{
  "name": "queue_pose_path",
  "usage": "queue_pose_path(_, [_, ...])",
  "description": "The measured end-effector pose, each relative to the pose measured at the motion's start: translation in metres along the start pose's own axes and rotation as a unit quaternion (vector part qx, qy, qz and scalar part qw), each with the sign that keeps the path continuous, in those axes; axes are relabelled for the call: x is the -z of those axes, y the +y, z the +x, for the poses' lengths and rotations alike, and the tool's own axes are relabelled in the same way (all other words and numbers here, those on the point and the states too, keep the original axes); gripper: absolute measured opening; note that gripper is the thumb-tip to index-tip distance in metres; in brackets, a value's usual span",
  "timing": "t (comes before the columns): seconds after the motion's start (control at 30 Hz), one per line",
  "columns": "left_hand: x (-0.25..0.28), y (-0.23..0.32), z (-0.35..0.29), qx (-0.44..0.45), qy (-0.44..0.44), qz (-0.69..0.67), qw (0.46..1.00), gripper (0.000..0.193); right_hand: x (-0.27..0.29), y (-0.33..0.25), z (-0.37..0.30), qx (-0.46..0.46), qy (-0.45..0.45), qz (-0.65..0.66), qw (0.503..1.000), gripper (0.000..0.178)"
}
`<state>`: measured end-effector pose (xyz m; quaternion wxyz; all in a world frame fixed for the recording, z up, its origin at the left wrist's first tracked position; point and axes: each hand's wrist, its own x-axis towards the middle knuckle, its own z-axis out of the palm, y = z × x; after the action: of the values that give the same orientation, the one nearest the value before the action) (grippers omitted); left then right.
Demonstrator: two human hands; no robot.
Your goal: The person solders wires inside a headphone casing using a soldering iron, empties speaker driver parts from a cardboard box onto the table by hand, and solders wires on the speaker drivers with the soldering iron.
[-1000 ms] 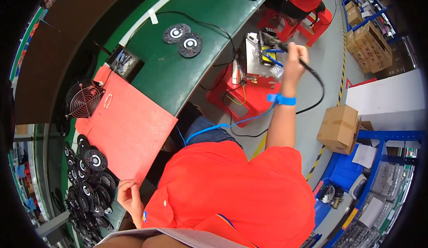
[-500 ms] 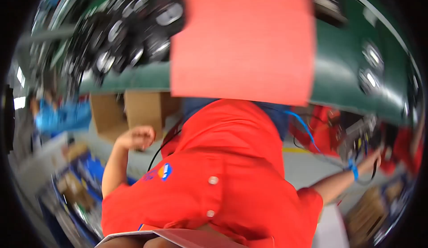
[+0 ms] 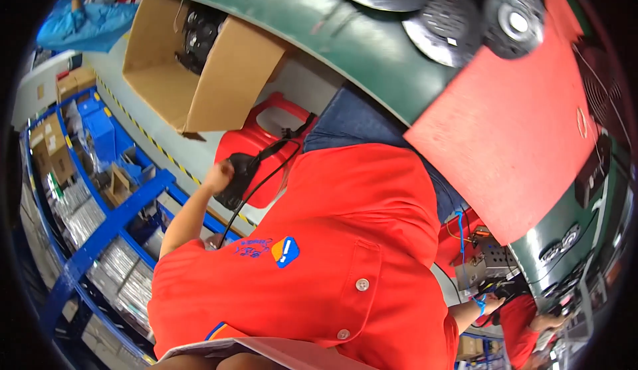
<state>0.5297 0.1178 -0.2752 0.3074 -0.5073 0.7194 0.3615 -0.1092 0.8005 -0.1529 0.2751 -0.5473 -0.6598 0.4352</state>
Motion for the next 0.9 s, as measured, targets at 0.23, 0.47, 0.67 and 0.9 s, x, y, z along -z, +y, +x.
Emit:
queue_pose_path(0.23, [0.03, 0.017, 0.083, -0.035, 0.27, -0.035, 0.961, 0.052, -0.012, 0.011, -0.062, -0.004, -0.17, -0.143, 0.975, 0.026])
queue_pose_path(0.47, [0.028, 0.03, 0.133, -0.002, 0.064, -0.063, 0.996, 0.053, -0.011, 0.022, -0.089, -0.002, -0.293, -0.275, 0.916, 0.024])
queue_pose_path(0.67, [-0.002, -0.026, 0.172, -0.134, 0.181, 0.084, 0.971, 0.082, -0.017, 0.04, -0.105, -0.031, -0.385, -0.378, 0.842, 0.022])
queue_pose_path(0.9, [-0.033, -0.037, 0.178, -0.064, 0.008, -0.041, 0.997, 0.09, -0.019, 0.065, -0.127, 0.023, -0.563, -0.409, 0.718, 0.012])
